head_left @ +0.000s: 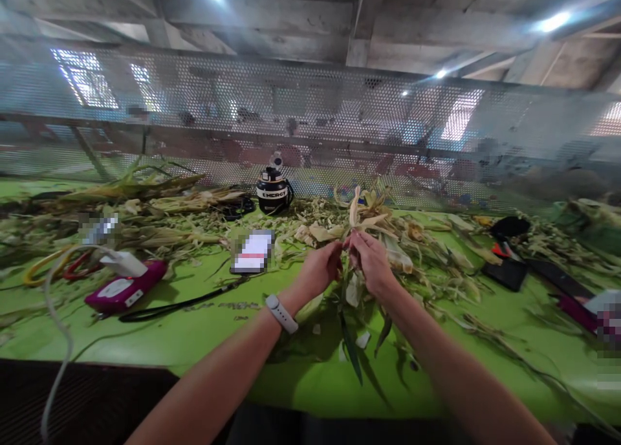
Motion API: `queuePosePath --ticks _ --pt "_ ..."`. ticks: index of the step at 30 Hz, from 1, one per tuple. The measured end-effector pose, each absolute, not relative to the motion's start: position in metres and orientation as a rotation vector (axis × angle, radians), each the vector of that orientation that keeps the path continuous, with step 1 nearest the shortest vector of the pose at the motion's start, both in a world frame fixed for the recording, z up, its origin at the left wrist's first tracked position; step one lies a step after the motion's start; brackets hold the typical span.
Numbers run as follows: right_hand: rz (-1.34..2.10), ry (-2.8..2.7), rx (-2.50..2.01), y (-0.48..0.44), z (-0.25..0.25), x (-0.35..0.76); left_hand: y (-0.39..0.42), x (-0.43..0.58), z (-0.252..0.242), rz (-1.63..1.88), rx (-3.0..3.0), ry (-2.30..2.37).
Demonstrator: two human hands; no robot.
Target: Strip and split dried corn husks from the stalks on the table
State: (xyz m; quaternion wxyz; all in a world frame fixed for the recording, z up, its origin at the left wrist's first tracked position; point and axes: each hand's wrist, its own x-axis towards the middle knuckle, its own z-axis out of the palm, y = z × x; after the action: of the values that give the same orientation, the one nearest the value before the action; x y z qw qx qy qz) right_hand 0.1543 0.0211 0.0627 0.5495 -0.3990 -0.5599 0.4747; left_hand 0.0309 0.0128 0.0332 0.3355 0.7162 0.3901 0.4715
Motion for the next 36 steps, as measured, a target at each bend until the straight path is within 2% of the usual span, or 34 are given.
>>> queuePosePath --ticks 9,17,24,36 --pt "0.817 -1.583 -0.987 0.019 0.064 0.162 0.011 0.031 0.038 1.162 2.201 1.182" --pt "1.003 -1.506 -0.968 0.02 0.073 0.166 0.013 0.025 0.036 1.17 2.249 1.173" --pt "1.121 -1.383 -1.003 0.02 0.078 0.171 0.008 0.028 0.04 1.193 1.955 1.017" --pt "0.868 -1.402 -1.221 0.035 0.064 0.181 0.016 0.026 0.034 1.391 1.999 1.22"
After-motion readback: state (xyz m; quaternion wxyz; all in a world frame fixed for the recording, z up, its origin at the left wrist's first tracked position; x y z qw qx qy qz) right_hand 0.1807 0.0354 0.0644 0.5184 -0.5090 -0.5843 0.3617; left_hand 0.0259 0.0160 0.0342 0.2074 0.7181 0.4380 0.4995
